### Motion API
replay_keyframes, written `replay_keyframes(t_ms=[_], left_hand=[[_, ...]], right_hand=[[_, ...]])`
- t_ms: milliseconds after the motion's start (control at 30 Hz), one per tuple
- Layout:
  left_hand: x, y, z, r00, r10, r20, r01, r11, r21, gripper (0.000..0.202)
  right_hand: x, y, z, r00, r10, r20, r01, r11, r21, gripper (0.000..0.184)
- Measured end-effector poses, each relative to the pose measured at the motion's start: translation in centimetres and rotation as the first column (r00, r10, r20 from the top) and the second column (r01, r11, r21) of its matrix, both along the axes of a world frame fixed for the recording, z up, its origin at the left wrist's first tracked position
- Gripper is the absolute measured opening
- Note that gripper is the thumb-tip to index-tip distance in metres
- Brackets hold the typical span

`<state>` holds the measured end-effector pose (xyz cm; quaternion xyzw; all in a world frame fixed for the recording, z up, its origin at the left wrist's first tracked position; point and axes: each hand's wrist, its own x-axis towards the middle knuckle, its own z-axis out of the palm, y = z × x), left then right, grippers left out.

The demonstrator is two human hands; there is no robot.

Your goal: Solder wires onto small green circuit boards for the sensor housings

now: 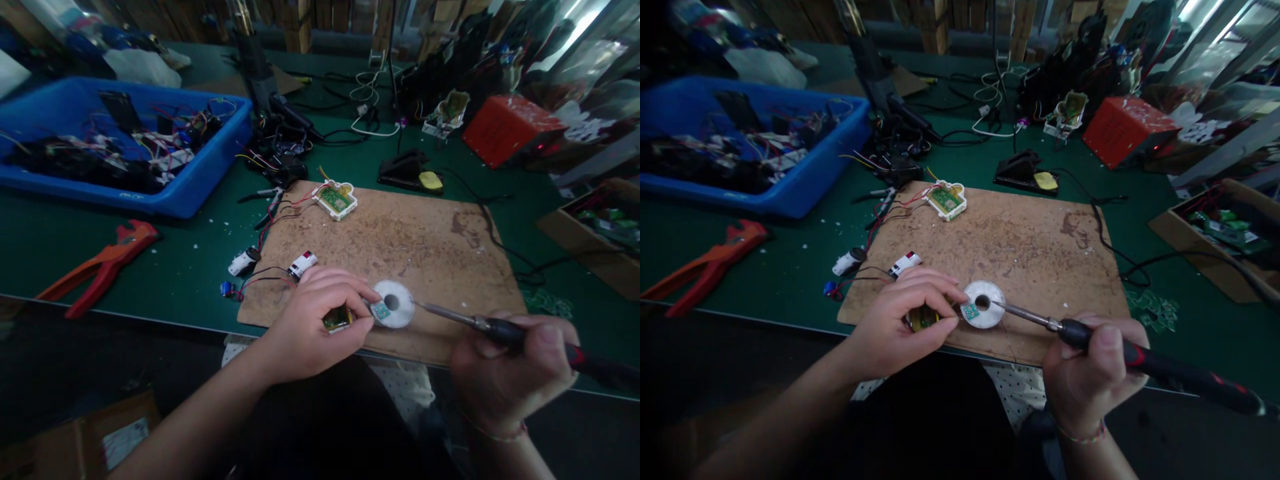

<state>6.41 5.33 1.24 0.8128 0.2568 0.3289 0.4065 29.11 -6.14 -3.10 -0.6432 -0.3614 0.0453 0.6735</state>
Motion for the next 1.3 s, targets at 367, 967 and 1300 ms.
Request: replay_keyframes(t_ms=[367,967,1300], left_hand=[[0.1,0.8,0.8,0.99,-0.119,-0.076,0.123,0.991,0.059,0.01],[0.3,0.3,0.4,0.992,-0.068,-0.11,0.075,0.995,0.063,0.011],[0.2,0.0,0.7,0.988,-0.069,-0.138,0.078,0.995,0.06,0.009]], right_hand=[[-1.1,1.6,1.7,0.982,-0.186,-0.045,0.182,0.981,-0.072,0.037],[-1.9,3.4,1.8,0.995,0.02,-0.095,0.002,0.974,0.227,0.023],[-2.2,3.2,1.9,0.993,0.076,-0.095,-0.05,0.967,0.249,0.024]])
